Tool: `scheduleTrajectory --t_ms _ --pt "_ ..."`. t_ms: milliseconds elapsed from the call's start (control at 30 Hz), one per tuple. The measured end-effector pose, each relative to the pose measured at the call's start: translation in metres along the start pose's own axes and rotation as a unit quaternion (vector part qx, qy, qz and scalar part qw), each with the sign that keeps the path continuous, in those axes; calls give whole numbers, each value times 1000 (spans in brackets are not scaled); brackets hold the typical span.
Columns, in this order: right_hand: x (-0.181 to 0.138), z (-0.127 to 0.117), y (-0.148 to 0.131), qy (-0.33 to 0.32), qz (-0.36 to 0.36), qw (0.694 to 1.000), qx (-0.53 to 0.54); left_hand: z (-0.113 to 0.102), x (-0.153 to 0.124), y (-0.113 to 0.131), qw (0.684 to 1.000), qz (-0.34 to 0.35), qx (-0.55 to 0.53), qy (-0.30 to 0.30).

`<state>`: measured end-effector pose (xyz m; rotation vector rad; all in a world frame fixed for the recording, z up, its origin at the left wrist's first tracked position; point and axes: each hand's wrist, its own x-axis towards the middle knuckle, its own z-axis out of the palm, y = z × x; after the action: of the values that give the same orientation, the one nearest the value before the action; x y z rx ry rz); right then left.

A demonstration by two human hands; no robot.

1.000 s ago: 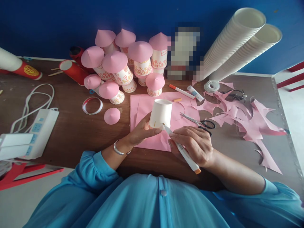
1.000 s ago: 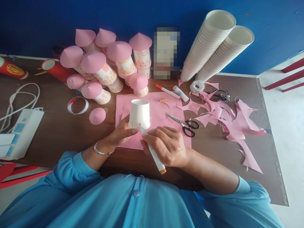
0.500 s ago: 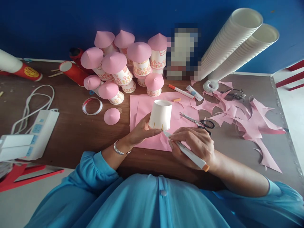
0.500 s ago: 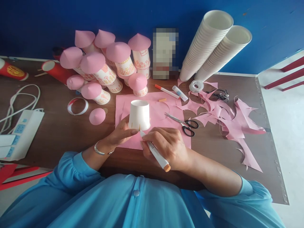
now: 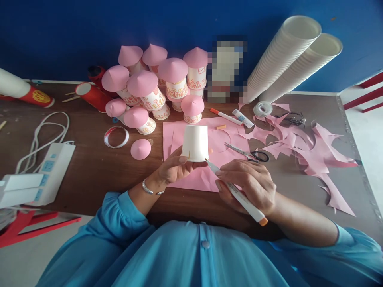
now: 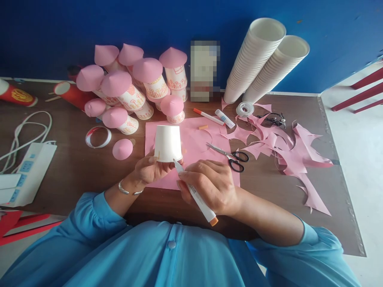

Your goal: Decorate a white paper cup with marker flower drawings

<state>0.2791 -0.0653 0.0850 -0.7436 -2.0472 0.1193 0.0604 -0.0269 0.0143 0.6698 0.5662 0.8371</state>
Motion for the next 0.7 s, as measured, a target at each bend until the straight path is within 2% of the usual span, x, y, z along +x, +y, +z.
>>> scheduleTrajectory --t_ms 167,700 --pt "0 0 2 2 -29 1000 10 0 -1 0 1000 -16 -4 -10" --pt "1 1 2 -4 -29 999 -13 2 0 -2 1000 -1 13 -13"
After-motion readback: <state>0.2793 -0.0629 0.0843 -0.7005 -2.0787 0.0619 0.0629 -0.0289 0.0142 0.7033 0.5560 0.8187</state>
